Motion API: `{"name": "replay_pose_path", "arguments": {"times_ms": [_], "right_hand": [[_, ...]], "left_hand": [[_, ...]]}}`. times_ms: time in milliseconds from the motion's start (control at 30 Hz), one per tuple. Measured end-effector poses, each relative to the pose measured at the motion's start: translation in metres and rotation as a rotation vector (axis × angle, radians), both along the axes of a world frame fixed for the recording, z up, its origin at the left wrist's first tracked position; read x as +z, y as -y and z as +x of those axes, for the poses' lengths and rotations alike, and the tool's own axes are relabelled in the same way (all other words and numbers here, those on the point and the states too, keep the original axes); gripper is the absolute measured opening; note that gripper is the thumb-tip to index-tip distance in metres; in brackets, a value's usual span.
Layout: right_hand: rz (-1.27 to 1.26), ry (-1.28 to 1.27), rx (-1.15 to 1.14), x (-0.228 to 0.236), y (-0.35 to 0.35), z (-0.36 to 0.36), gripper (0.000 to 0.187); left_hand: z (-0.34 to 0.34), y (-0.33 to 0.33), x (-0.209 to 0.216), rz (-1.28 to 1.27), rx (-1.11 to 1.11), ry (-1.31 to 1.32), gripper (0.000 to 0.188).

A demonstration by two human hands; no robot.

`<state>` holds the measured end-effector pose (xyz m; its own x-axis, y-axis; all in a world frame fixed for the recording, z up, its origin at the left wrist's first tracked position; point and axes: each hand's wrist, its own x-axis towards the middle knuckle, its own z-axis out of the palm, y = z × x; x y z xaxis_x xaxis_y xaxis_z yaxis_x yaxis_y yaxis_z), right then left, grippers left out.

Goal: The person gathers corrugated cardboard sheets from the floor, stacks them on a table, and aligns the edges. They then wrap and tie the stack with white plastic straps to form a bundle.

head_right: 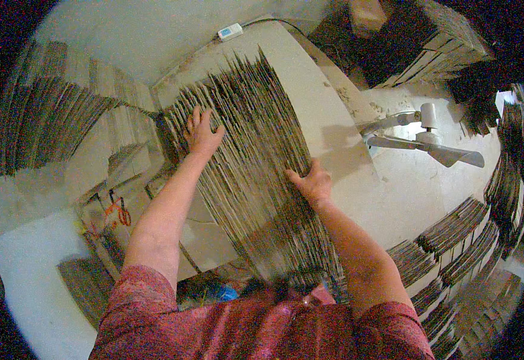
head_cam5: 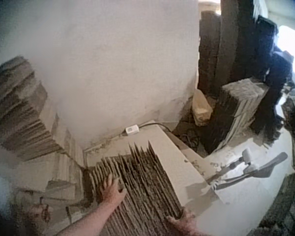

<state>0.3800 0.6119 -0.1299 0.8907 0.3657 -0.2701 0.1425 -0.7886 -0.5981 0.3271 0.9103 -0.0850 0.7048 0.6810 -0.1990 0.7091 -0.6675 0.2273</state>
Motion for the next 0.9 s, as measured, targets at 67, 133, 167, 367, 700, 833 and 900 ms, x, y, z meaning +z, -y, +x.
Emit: {"name": "replay_pose_path", "arguments": {"times_ms": [67, 133, 167, 367, 700, 833, 900], "right_hand": [[0.003, 0.008, 0.012, 0.001, 0.000, 0.001, 0.068], [-0.018, 0.004, 0.006, 0.002, 0.000, 0.001, 0.067], [-0.029, 0.002, 0.002, 0.003, 0.000, 0.001, 0.067], [-0.062, -0.056, -0.016, 0.011, -0.002, 0.001, 0.066], [-0.054, -0.012, 0.006, 0.014, -0.003, 0.002, 0.070], [-0.033, -0.037, 0.014, 0.011, -0.001, 0.003, 0.068], [-0.004, -0.072, 0.001, 0.014, -0.002, 0.003, 0.067]], "left_hand": [[0.005, 0.002, 0.005, 0.018, -0.054, -0.015, 0.058], [0.014, 0.003, 0.009, 0.043, -0.146, -0.086, 0.060], [0.014, 0.003, 0.010, 0.025, -0.135, -0.104, 0.060], [0.013, 0.002, 0.005, -0.056, -0.036, -0.047, 0.059], [0.031, 0.010, 0.008, -0.005, -0.063, -0.011, 0.060], [0.040, 0.008, 0.015, 0.004, -0.172, -0.144, 0.062], [0.035, 0.006, 0.008, -0.056, -0.102, -0.137, 0.061]]}}
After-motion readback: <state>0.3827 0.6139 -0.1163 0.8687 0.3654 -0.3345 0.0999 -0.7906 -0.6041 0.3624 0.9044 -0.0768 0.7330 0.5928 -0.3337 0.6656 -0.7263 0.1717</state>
